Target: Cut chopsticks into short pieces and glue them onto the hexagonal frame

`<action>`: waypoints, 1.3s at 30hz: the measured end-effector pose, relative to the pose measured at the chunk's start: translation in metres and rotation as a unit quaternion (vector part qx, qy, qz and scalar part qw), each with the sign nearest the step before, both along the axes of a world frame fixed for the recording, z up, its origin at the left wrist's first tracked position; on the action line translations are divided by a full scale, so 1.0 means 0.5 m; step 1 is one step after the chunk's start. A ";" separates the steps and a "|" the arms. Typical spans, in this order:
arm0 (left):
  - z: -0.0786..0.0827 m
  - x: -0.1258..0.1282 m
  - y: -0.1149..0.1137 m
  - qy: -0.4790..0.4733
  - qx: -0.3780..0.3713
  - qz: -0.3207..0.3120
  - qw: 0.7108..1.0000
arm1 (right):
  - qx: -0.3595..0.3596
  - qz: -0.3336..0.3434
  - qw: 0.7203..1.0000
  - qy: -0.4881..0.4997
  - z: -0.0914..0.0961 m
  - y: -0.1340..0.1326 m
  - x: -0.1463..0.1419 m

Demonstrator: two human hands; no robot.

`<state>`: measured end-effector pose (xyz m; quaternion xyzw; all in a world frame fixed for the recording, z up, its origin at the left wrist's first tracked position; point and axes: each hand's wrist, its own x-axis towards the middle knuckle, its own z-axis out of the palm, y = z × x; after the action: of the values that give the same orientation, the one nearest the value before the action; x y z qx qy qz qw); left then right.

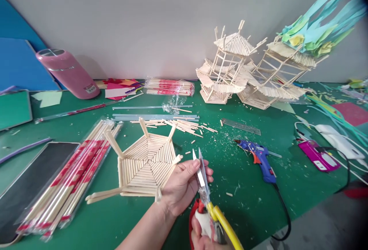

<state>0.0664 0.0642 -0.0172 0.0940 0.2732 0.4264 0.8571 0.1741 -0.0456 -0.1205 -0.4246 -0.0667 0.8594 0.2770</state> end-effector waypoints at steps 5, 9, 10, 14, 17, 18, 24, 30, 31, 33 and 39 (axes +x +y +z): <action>0.001 0.001 0.001 0.002 0.006 0.000 1.000 | -0.072 -0.018 0.996 0.039 0.029 0.000 0.022; 0.003 0.002 0.001 0.004 0.011 -0.001 1.000 | -0.118 -0.045 0.990 0.065 0.055 0.005 0.015; 0.003 0.001 0.001 0.004 0.013 -0.002 1.000 | -0.127 -0.050 0.988 0.069 0.061 0.007 0.013; 0.002 0.000 0.001 0.004 0.016 -0.007 1.000 | -0.150 -0.048 0.984 0.084 0.076 0.015 0.005; 0.002 -0.001 0.001 0.005 0.019 -0.009 1.000 | -0.154 -0.045 0.983 0.091 0.076 0.014 0.002; 0.002 -0.001 0.001 0.005 0.020 -0.009 1.000 | -0.154 -0.044 0.983 0.092 0.074 0.013 0.002; 0.004 -0.001 0.001 0.006 0.024 -0.008 1.000 | -0.148 -0.057 0.983 0.094 0.073 0.002 -0.001; 0.001 -0.006 0.003 0.006 0.023 -0.003 1.000 | -0.133 -0.041 0.986 0.091 0.074 0.001 -0.006; 0.001 -0.007 0.003 0.007 0.023 0.000 1.000 | -0.121 -0.033 0.988 0.088 0.071 0.002 -0.007; 0.003 -0.010 0.002 0.012 0.027 0.007 1.000 | -0.086 -0.014 0.993 0.081 0.065 0.005 -0.008; 0.009 -0.009 -0.001 0.002 0.044 0.019 0.999 | 0.035 0.054 0.996 0.055 0.063 0.022 0.019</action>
<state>0.0620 0.0638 -0.0128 0.1273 0.2578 0.4542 0.8432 0.1838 -0.0345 -0.0892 -0.3623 -0.1041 0.8923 0.2484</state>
